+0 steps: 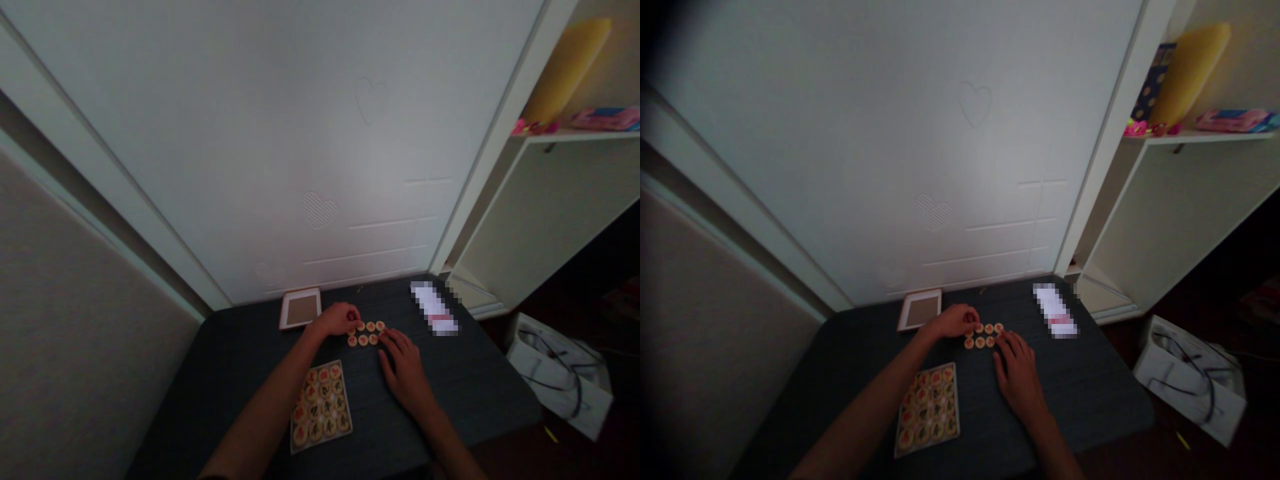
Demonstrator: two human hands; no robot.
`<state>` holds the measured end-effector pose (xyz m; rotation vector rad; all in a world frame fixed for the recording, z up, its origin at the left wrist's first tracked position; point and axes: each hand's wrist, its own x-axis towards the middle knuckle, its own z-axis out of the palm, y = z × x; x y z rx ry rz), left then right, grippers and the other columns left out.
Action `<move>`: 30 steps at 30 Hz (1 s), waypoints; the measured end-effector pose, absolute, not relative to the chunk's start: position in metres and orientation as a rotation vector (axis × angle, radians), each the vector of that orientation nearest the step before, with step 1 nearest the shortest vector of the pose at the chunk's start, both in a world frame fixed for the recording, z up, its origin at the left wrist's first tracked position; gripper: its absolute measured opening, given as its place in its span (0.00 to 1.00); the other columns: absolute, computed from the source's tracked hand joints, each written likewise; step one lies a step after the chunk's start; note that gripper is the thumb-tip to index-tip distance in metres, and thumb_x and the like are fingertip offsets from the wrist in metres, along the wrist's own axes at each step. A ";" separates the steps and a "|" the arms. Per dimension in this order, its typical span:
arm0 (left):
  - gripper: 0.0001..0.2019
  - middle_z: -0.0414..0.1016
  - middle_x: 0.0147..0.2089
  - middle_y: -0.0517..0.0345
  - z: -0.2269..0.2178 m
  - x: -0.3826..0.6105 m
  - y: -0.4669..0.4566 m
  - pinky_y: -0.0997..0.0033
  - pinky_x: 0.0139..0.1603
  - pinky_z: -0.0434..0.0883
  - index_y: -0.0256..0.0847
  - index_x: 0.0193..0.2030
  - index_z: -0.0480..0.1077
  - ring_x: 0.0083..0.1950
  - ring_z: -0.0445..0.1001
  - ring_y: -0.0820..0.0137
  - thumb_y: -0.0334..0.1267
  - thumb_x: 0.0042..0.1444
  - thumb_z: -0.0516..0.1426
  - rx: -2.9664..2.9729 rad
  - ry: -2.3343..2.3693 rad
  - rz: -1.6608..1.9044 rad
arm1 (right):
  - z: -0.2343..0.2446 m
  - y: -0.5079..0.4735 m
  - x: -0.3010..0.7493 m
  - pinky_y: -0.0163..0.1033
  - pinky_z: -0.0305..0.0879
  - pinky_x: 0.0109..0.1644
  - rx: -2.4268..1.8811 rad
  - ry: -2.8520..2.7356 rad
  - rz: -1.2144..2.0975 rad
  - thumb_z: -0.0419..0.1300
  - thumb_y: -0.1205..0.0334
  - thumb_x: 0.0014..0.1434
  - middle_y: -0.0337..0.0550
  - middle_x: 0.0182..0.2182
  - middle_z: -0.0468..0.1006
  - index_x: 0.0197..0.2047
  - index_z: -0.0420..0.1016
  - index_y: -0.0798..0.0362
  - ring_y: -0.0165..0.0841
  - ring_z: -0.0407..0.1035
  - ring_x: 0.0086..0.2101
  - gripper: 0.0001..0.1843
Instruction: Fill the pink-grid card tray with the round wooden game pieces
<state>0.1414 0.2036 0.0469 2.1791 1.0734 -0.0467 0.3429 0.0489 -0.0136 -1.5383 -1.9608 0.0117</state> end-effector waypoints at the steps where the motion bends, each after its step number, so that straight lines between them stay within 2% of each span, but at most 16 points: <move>1: 0.16 0.73 0.57 0.50 0.046 0.141 0.203 0.54 0.51 0.76 0.40 0.57 0.69 0.52 0.76 0.61 0.42 0.66 0.58 2.183 1.074 -0.040 | -0.014 0.049 0.343 0.52 0.64 0.61 -1.539 -1.960 0.009 0.51 0.60 0.69 0.49 0.60 0.72 0.63 0.69 0.47 0.44 0.64 0.60 0.20; 8: 0.16 0.74 0.56 0.50 0.042 0.139 0.202 0.55 0.51 0.76 0.39 0.56 0.70 0.51 0.76 0.62 0.43 0.66 0.58 2.185 1.054 -0.015 | -0.021 0.051 0.345 0.55 0.63 0.61 -1.493 -1.955 -0.002 0.52 0.58 0.69 0.49 0.59 0.73 0.62 0.69 0.47 0.45 0.64 0.60 0.20; 22: 0.15 0.74 0.56 0.50 0.044 0.123 0.202 0.55 0.50 0.77 0.39 0.56 0.70 0.50 0.77 0.63 0.43 0.66 0.58 2.200 1.038 0.052 | -0.025 0.053 0.346 0.54 0.66 0.58 -1.520 -1.918 -0.005 0.53 0.58 0.68 0.48 0.58 0.74 0.62 0.69 0.44 0.45 0.66 0.58 0.20; 27: 0.11 0.80 0.44 0.55 0.048 0.116 0.193 0.66 0.47 0.75 0.39 0.51 0.74 0.44 0.78 0.67 0.37 0.64 0.58 2.225 1.041 0.086 | -0.023 0.051 0.345 0.55 0.64 0.60 -1.534 -1.962 0.013 0.53 0.61 0.67 0.47 0.59 0.72 0.62 0.69 0.43 0.46 0.64 0.59 0.21; 30: 0.20 0.79 0.43 0.56 0.050 0.115 0.184 0.71 0.44 0.74 0.41 0.56 0.72 0.42 0.78 0.67 0.39 0.57 0.62 2.240 1.028 0.091 | -0.018 0.049 0.344 0.55 0.64 0.60 -1.539 -1.978 0.019 0.54 0.61 0.67 0.46 0.59 0.72 0.61 0.71 0.41 0.46 0.63 0.60 0.20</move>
